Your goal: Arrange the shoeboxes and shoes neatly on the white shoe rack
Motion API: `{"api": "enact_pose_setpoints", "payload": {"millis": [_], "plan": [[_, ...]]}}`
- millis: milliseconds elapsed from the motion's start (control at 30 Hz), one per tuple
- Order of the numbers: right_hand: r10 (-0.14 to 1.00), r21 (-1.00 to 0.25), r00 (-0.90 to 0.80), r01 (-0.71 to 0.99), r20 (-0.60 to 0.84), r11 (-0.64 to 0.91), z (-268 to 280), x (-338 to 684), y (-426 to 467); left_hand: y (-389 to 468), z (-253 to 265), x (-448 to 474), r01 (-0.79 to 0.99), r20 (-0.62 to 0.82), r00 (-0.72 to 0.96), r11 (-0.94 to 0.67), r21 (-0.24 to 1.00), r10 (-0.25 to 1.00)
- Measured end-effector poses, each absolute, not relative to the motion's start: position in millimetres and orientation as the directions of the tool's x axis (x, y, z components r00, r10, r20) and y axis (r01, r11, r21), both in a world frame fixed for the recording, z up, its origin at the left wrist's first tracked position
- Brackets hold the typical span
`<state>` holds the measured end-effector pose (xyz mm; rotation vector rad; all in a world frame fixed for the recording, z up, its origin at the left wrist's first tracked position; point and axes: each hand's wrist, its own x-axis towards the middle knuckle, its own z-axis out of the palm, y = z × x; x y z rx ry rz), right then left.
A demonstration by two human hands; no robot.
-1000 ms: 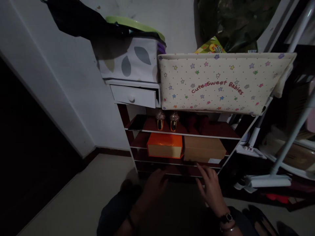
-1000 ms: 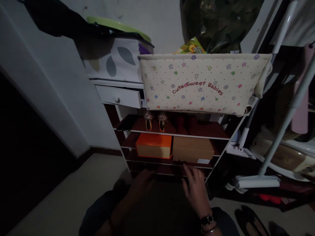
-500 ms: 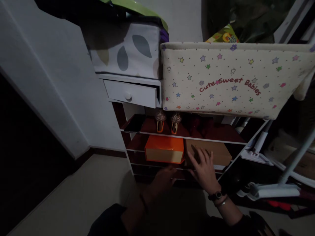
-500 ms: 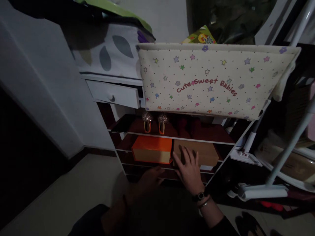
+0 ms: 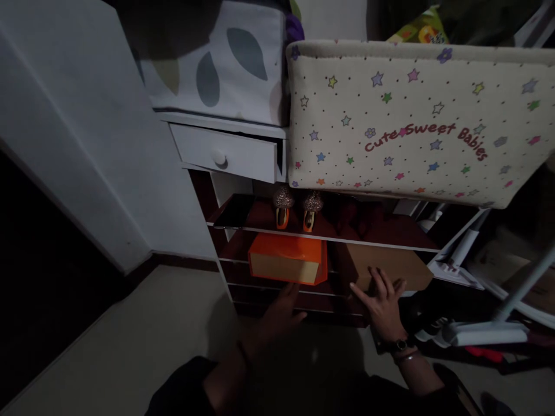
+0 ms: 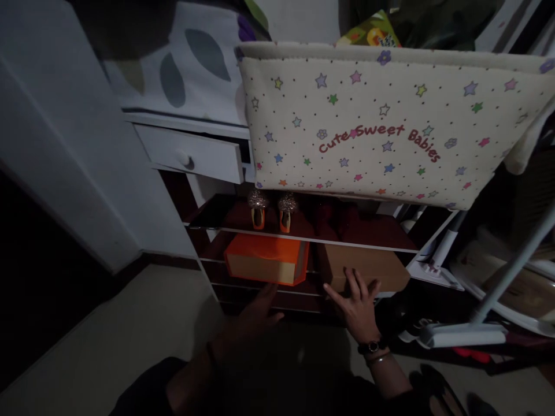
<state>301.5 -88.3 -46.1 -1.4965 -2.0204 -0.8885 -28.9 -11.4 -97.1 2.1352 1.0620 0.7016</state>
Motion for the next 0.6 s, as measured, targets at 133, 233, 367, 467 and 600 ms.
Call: {"api": "enact_pose_setpoints", "payload": {"millis": [133,233,367,467,600], "plan": [[0.668,0.262,-0.316,0.947,0.674,0.184,-50,319,-94,-7,-115,-52,0.508,0.184,0.495,-0.455,0.731,0.849],[0.625,0.295,-0.344,0.937,0.701,0.185,-50,322,-86,-2,-130,-66,0.572,0.189,0.442,-0.438,0.694,0.877],[0.591,0.306,-0.369,0.929,0.717,0.208,-44,312,-89,-2,-125,-77,0.62,0.144,0.442,-0.417,0.665,0.886],[0.597,0.286,-0.378,0.926,0.708,0.247,-38,301,-118,-12,-109,-76,0.572,0.136,0.53,-0.471,0.672,0.837],[0.61,0.189,-0.366,0.923,0.703,0.336,-39,303,-193,-34,-92,-68,0.425,0.123,0.684,-0.53,0.733,0.719]]}}
